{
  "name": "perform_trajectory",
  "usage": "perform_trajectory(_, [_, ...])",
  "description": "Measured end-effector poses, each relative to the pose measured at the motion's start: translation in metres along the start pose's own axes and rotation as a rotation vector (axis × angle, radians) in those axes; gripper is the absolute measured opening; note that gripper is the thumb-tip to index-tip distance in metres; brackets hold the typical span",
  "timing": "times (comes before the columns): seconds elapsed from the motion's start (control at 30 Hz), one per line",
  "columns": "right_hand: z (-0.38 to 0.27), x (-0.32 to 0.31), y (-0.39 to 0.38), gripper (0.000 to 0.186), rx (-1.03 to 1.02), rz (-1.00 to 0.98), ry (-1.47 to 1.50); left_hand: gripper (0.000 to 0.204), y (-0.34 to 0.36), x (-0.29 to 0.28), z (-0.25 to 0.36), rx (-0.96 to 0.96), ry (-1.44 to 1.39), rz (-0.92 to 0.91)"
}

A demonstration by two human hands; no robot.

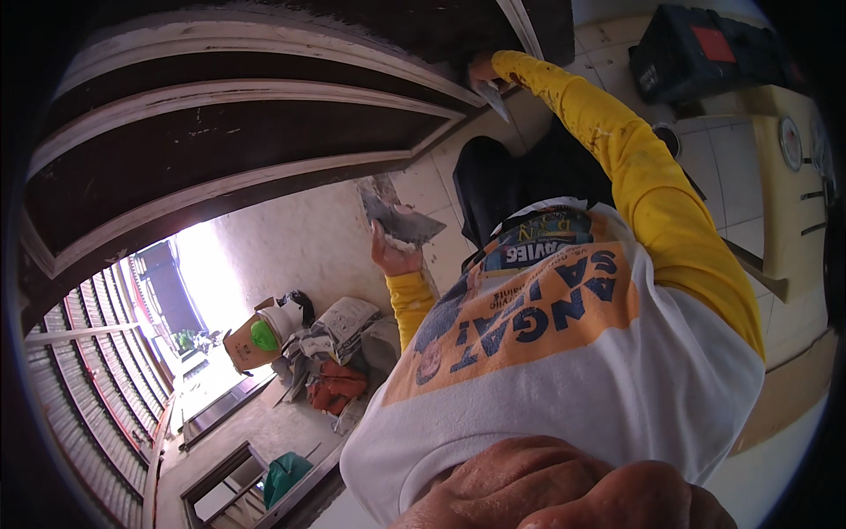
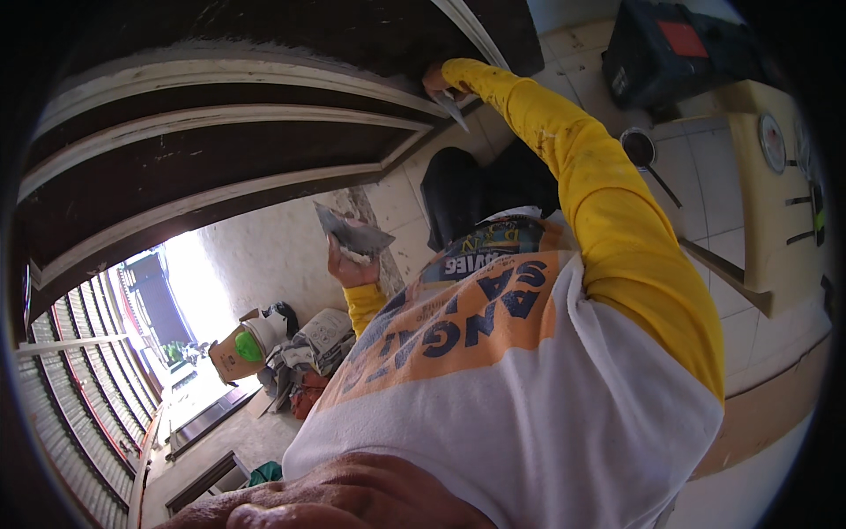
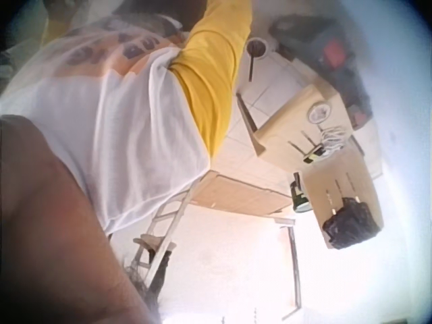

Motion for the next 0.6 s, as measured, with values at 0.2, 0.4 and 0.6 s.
perform_trajectory(0.2, [-0.021,-0.003,-0.027,0.061,0.019,0.054,0.282,0.034,0.0,0.0,0.012,0.065,-0.017,-0.021])
perform_trajectory(0.4, [-0.025,-0.01,-0.012,0.076,-0.046,0.072,0.162,0.033,0.003,0.001,0.007,0.014,-0.063,-0.053])
perform_trajectory(0.6, [-0.052,-0.015,-0.035,0.081,-0.059,0.088,0.158,0.033,-0.003,-0.001,0.005,0.023,-0.046,-0.044])
Point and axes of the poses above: each hand's wrist, its own y-axis towards the middle knuckle, its own x-axis out of the palm, z = x × y, the point moved 7 cm from there along y, towards the middle knuckle, and after that the axes turned 10 degrees about -y, right-handed, at the moved point
